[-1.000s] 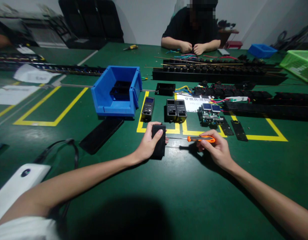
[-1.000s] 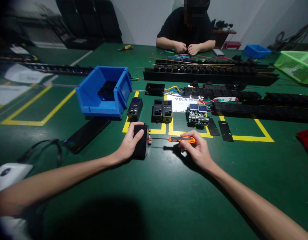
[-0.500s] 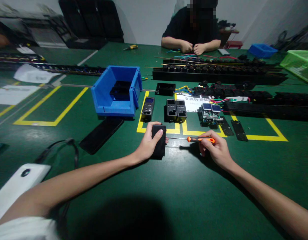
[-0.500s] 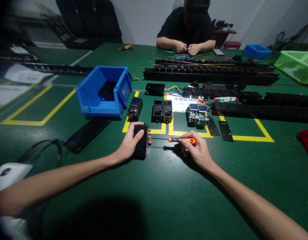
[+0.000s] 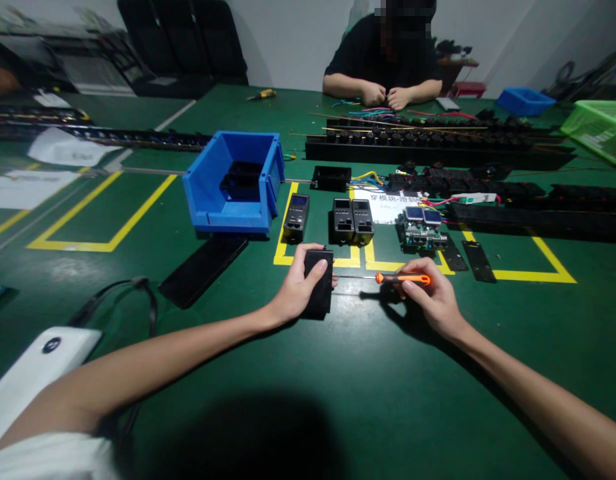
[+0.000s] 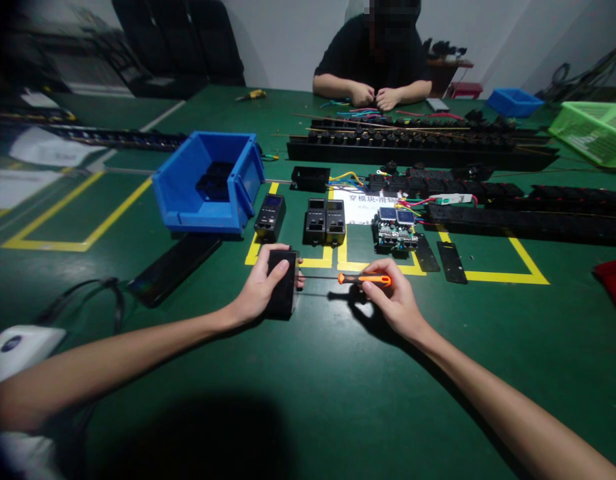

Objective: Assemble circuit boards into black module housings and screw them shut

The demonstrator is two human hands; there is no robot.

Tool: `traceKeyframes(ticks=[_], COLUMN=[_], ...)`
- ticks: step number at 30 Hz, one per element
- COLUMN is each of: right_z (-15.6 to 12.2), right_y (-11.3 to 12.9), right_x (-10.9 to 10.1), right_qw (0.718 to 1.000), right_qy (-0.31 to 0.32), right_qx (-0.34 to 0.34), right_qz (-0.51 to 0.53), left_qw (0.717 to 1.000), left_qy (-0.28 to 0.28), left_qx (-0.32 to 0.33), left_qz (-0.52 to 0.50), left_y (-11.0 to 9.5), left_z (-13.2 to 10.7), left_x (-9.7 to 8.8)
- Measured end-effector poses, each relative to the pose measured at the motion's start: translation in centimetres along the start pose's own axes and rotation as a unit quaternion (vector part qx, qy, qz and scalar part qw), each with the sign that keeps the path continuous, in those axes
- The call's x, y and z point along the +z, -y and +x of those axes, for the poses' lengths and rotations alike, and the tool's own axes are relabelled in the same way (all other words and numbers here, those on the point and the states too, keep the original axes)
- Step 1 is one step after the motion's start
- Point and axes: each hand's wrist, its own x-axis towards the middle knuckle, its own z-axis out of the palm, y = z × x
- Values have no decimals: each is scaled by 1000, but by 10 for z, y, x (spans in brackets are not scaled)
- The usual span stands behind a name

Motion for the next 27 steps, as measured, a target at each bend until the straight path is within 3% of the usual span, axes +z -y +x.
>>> traceKeyframes(ticks=[8,27], right_z=[1,2], right_y=[2,7], right_x=[-1,2], right_qw=[999,999], right_qy=[-32,-13], right_qx=[4,44], right_qz=[-38,15], left_qw=[1000,1000], left_qy=[-5,-4], left_qx=[1,-6], left_qz=[-4,-3], left_y=[0,-1], left_z=[1,0], left_x=[0,2])
